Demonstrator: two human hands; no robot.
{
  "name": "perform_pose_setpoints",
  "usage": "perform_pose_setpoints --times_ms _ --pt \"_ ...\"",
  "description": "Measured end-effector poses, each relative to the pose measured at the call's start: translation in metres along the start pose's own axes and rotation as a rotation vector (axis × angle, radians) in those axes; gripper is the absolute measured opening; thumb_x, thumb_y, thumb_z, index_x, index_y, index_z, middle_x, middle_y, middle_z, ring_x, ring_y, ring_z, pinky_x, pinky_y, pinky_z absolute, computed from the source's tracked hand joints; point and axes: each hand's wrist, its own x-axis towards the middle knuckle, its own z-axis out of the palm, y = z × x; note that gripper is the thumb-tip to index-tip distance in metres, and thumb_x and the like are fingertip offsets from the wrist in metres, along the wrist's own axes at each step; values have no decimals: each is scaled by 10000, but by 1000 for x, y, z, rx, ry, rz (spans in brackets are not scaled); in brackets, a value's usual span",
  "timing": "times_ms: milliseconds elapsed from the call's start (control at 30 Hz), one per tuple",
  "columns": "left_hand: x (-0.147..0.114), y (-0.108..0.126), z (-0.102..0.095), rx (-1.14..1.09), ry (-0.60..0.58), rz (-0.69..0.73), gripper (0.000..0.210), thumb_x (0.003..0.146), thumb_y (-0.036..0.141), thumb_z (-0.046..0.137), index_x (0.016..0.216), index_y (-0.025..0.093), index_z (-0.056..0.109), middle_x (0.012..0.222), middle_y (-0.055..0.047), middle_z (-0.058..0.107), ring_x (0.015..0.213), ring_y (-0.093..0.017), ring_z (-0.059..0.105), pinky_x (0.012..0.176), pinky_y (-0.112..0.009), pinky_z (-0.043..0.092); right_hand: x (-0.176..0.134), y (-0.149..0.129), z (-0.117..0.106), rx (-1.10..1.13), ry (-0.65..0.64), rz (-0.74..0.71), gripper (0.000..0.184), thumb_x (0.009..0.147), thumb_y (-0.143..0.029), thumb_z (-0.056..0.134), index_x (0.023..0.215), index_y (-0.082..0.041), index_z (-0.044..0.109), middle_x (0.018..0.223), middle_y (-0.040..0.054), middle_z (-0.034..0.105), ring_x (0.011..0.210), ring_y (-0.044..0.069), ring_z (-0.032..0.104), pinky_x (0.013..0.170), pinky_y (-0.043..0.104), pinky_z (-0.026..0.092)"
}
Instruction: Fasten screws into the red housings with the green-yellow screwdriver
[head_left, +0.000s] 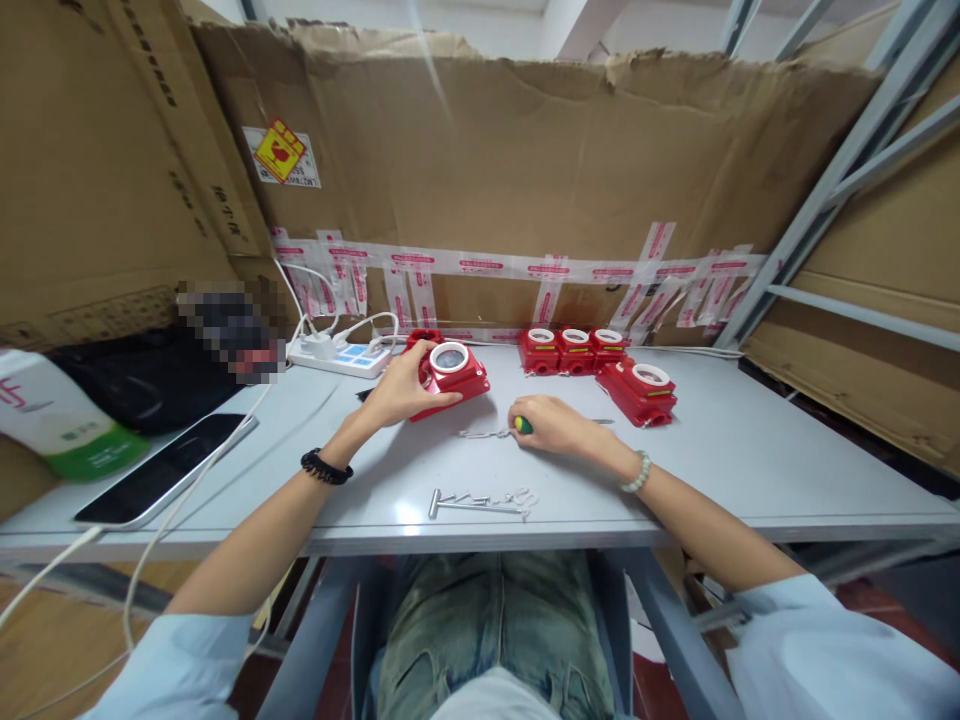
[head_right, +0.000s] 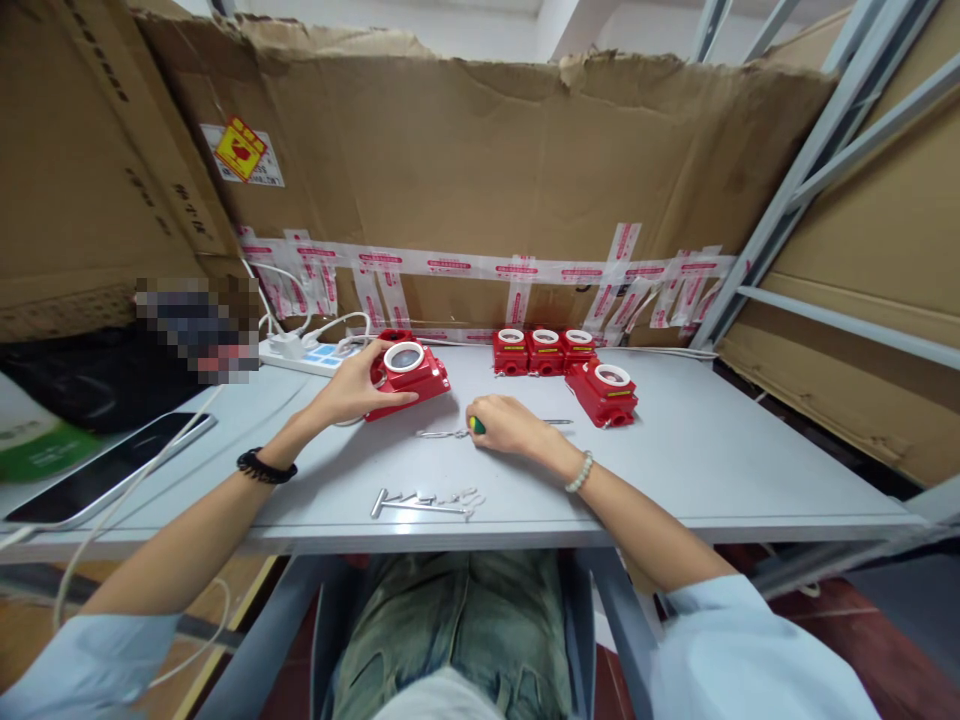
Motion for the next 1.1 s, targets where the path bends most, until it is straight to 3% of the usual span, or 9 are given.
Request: perform_pose_setpoints --times_ms 167,367,500,633,733,800,867,967,1100 --pt "0 0 2 33 2 -2 694 617 504 776 1178 193 509 1134 -85 647 994 -291 623 844 -403 496 -42 13 -25 14 -14 65 90 759 -144 577 802 -158 654 843 71 684 763 177 581 693 264 372" --pt "-2 10 7 31 -50 16 665 626 509 760 1152 188 511 1124 -86 649 971 -289 629 841 -405 497 -106 -8 -48 96 -146 159 101 757 -131 546 772 -186 630 801 35 677 727 158 580 696 257 392" --pt "-4 13 14 34 -98 43 644 629 497 763 1134 190 505 1146 -91 638 1013 -297 624 881 -419 486 -118 -20 -45 114 -224 146 134 714 -87 543 711 -200 614 783 25 670 705 152 567 676 259 399" --pt "-6 14 22 23 -145 63 650 625 503 769 1136 198 506 1152 -98 640 1032 -303 622 895 -433 480 -114 -18 -42 99 -172 143 108 739 -135 581 768 -208 656 820 37 691 749 172 605 701 273 431" --pt "-7 17 28 8 -180 89 657 627 508 771 1145 194 516 1164 -103 638 1031 -304 623 885 -428 486 -105 -16 -49 162 28 113 126 780 -201 612 886 -195 681 882 49 716 794 176 645 741 277 465" --pt "-8 20 31 -8 -206 98 677 623 514 775 1163 198 517 1159 -102 643 1025 -304 626 884 -429 489 -93 -18 -56 257 264 68 113 810 -214 604 890 -184 679 861 44 722 751 153 651 715 262 480" --pt "-9 23 33 -33 -239 118 688 632 517 771 1188 205 513 1156 -97 649 1022 -299 630 886 -423 492 -74 -23 -64 382 552 47 89 831 -267 623 826 -186 659 750 18 695 648 123 617 638 246 477" --pt "-9 29 32 -63 -314 182 694 670 511 750 1244 212 499 1192 -98 641 1043 -284 631 889 -398 495 -37 -30 -74 713 901 59 311 862 -368 613 619 -202 513 490 -54 508 424 71 459 440 216 386" --pt "-4 37 30 1 -348 207 738 699 567 712 1303 222 466 1249 -113 621 1074 -293 622 898 -399 491 11 -37 -79 1190 986 42 454 808 -500 652 582 -221 374 433 -97 389 353 49 367 317 185 289"
